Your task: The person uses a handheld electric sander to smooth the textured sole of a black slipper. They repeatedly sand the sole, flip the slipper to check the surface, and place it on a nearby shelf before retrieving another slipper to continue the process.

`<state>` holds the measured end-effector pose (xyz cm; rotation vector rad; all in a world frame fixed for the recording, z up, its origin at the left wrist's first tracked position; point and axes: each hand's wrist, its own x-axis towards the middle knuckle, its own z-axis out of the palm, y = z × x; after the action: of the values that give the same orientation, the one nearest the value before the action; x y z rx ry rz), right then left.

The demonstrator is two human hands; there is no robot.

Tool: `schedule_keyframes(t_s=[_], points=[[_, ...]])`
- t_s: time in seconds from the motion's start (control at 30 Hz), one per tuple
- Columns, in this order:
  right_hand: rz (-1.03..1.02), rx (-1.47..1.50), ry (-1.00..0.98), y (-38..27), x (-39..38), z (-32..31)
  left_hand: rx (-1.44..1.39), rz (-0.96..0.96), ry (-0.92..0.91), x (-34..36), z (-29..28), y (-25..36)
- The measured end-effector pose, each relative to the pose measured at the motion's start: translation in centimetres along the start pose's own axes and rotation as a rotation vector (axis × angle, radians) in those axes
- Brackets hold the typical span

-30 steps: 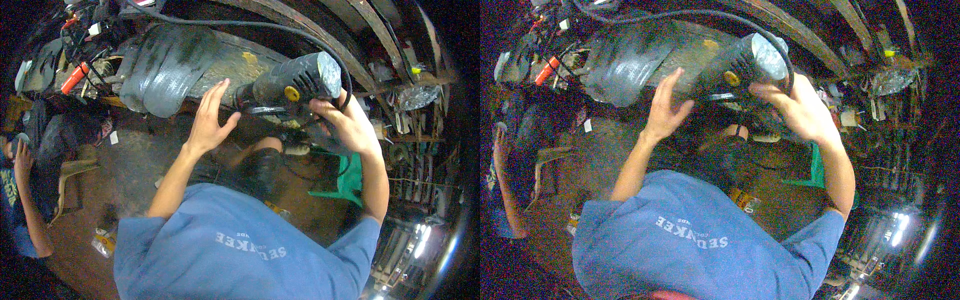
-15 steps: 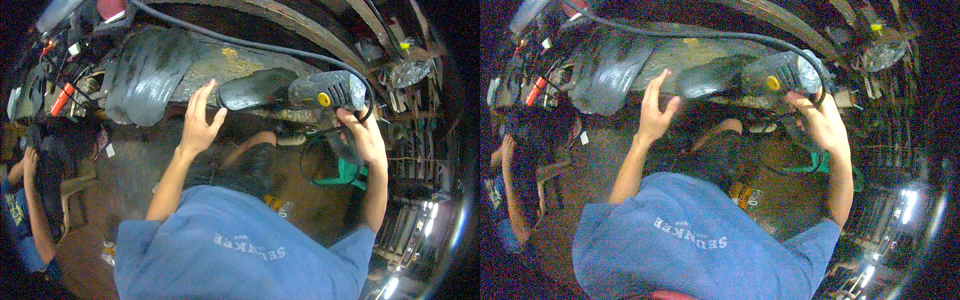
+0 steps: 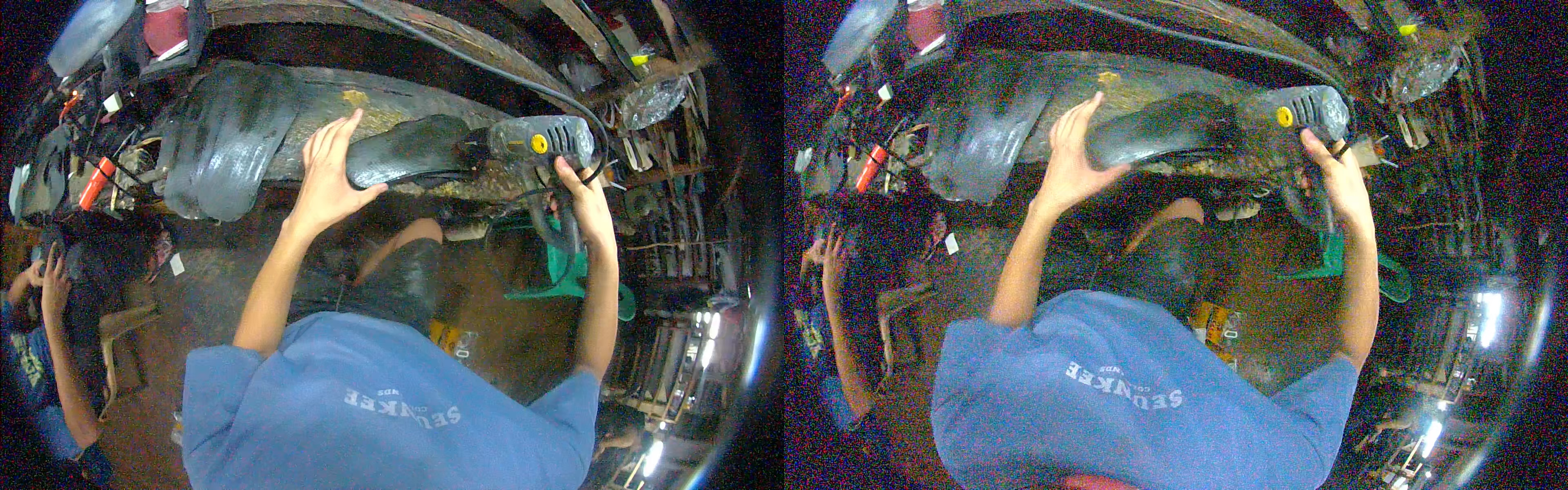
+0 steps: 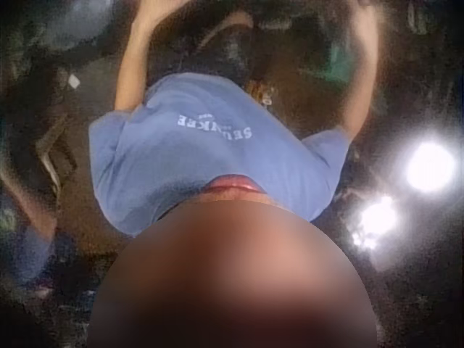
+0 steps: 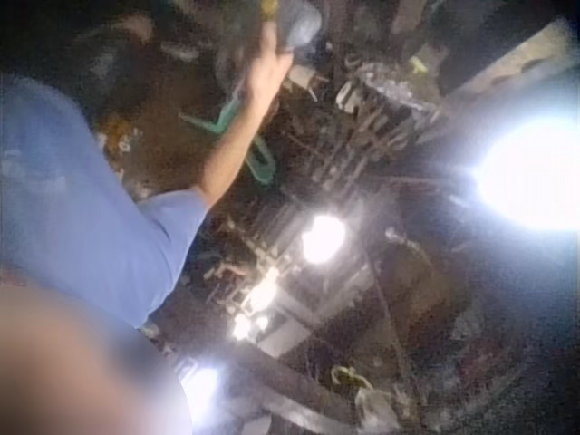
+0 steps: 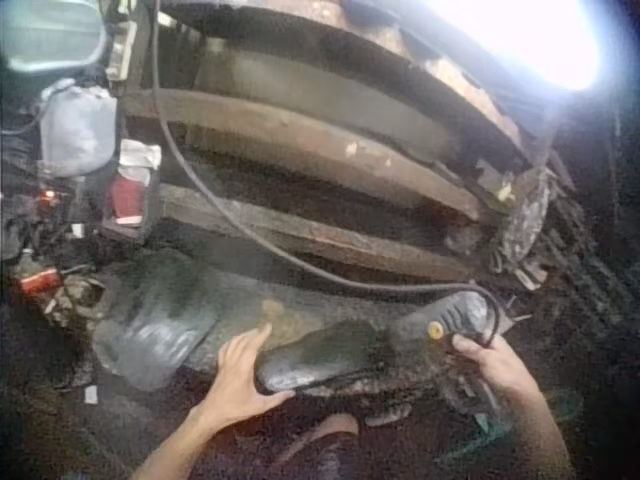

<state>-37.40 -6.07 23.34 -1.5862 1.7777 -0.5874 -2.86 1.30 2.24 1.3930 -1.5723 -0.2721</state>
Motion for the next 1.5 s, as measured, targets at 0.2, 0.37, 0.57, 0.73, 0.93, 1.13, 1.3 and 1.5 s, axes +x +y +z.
schedule_keyframes(t_s=[0.2, 0.37, 0.57, 0.73, 0.93, 1.13, 1.3, 1.5], points=[[-0.170, -0.033, -0.123, -1.9, -0.1, 3.1, 0.037, 0.131, -0.019, 3.4, 1.5, 0.7], [-0.245, 0.009, -0.262, -2.3, -0.3, 3.8, 0.002, 0.026, -0.225, 4.7, 3.1, 1.0], [-0.134, 0.065, -0.139, -2.1, -2.0, 2.9, 0.133, 0.010, -0.364, 5.5, 6.8, -0.4], [-0.127, 0.044, -0.012, -1.3, -4.9, 0.5, 0.137, -0.012, -0.548, 7.4, 8.7, -2.0], [-0.129, 0.065, 0.097, -0.8, -6.3, -0.8, -0.177, -0.109, -0.364, 11.4, 4.8, -2.3], [-0.122, 0.076, 0.033, -0.2, -6.0, -0.7, -0.822, -0.481, -0.043, 9.4, -0.8, -3.4], [-0.135, 0.056, -0.042, -1.0, -5.4, -0.2, -1.222, -0.648, -0.022, 6.0, -2.8, -3.8], [-0.165, 0.078, 0.051, -2.1, -4.0, 1.2, -1.353, -0.694, 0.077, 0.9, -3.8, -1.1]])
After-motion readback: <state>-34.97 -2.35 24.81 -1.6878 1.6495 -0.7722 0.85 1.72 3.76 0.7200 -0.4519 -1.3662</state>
